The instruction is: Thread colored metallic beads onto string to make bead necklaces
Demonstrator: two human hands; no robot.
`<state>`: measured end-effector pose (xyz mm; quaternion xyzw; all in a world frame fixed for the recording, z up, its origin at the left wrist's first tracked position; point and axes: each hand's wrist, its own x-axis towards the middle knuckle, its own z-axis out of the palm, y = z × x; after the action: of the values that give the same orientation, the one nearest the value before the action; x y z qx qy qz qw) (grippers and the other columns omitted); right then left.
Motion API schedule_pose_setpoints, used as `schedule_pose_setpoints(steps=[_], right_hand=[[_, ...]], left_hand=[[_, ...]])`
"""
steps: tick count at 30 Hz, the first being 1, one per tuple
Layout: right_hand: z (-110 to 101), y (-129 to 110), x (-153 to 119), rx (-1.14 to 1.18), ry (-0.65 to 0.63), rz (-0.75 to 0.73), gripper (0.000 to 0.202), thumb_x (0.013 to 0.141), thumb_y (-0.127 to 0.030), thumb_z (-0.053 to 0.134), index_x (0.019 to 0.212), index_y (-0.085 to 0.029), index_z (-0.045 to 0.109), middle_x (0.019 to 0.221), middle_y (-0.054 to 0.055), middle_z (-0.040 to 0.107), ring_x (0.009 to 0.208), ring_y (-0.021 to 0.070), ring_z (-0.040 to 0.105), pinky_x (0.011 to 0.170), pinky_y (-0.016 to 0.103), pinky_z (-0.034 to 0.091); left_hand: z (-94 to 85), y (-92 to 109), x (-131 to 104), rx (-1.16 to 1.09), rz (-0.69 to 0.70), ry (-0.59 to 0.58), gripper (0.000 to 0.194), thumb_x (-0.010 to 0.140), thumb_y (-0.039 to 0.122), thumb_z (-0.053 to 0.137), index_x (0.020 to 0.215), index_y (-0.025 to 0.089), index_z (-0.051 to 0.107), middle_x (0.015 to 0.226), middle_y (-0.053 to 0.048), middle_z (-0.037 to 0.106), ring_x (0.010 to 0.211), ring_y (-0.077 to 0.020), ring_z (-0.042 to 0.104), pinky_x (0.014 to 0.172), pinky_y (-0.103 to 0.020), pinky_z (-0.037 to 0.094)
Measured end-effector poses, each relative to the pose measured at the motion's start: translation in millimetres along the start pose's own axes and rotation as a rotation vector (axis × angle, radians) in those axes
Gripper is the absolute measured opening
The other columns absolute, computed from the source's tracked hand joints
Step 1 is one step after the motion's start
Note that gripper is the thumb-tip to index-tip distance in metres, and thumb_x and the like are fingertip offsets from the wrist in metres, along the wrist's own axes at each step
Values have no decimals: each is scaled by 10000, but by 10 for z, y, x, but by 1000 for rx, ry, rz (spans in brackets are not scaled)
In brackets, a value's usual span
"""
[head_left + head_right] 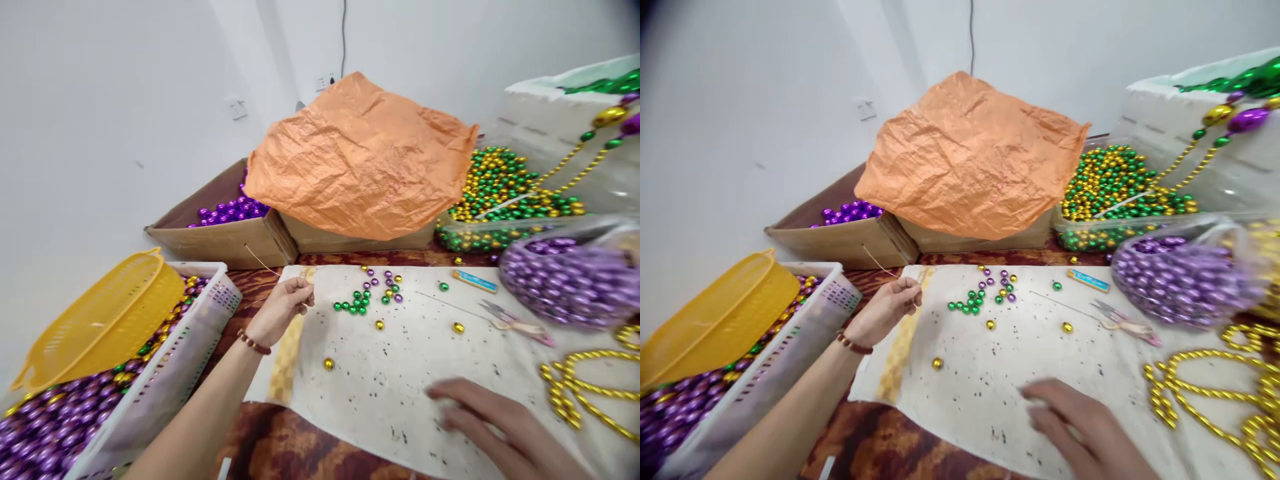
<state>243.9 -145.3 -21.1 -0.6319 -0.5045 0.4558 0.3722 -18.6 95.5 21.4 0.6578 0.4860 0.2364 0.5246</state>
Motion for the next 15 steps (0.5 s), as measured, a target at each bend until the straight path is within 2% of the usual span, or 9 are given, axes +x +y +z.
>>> schedule_pose_setpoints(steps=[2,3,4,6,8,10,13,15], right_hand=[[254,-175,274,239,-114,13,275,903,-483,517,1132,-359,608,1021,35,676,913,244,664,781,402,563],[387,-260,438,345,-108,-5,331,908,-475,514,1206,-336,560,1011,43,678,905,232,669,774,387,558],[514,-336,603,422,-91,-27,387,892,-460,548,1254,-325,520,1055,46,668,887,217,675,757,366,555],[724,-450,890,497,-95,-81,491,848,-434,611,1304,-324,464,1301,64,547,828,185,680,662,320,547],[858,-512,1074,494,-69,-128,532,838,-387,620,1331,-316,434,1346,69,506,775,159,674,610,289,527],[925,-530,1160,438,-43,-180,453,847,-312,593,1289,-285,493,1205,54,600,742,141,660,623,271,514],[961,-516,1187,328,-24,-225,217,854,-252,551,1043,-231,656,934,24,672,721,131,637,641,244,496],[982,-502,1187,320,-45,-194,168,860,-266,534,941,-214,672,863,18,667,686,127,634,593,223,482]], left_hand=[[287,118,-159,-233,10,-18,226,810,371,625,800,158,550,750,-10,598,657,-87,529,603,-200,394],[411,157,-219,-312,14,-12,215,803,350,646,788,154,561,751,-10,596,665,-87,520,610,-200,391],[514,181,-264,-351,20,5,207,801,338,656,779,151,570,747,-8,592,667,-87,510,612,-200,386],[653,184,-316,-393,18,51,202,796,325,668,764,147,579,726,-1,576,655,-87,490,602,-203,372],[709,139,-334,-430,3,93,204,790,324,675,754,148,578,705,8,558,637,-88,477,588,-208,358],[707,68,-342,-474,-12,120,212,784,332,680,753,148,578,699,12,552,623,-87,471,583,-212,351],[670,-40,-363,-520,-9,166,219,779,339,688,765,146,583,718,8,560,632,-85,473,601,-214,358],[657,-95,-378,-525,-6,211,227,776,343,692,765,145,582,720,7,562,635,-84,472,607,-212,362]])
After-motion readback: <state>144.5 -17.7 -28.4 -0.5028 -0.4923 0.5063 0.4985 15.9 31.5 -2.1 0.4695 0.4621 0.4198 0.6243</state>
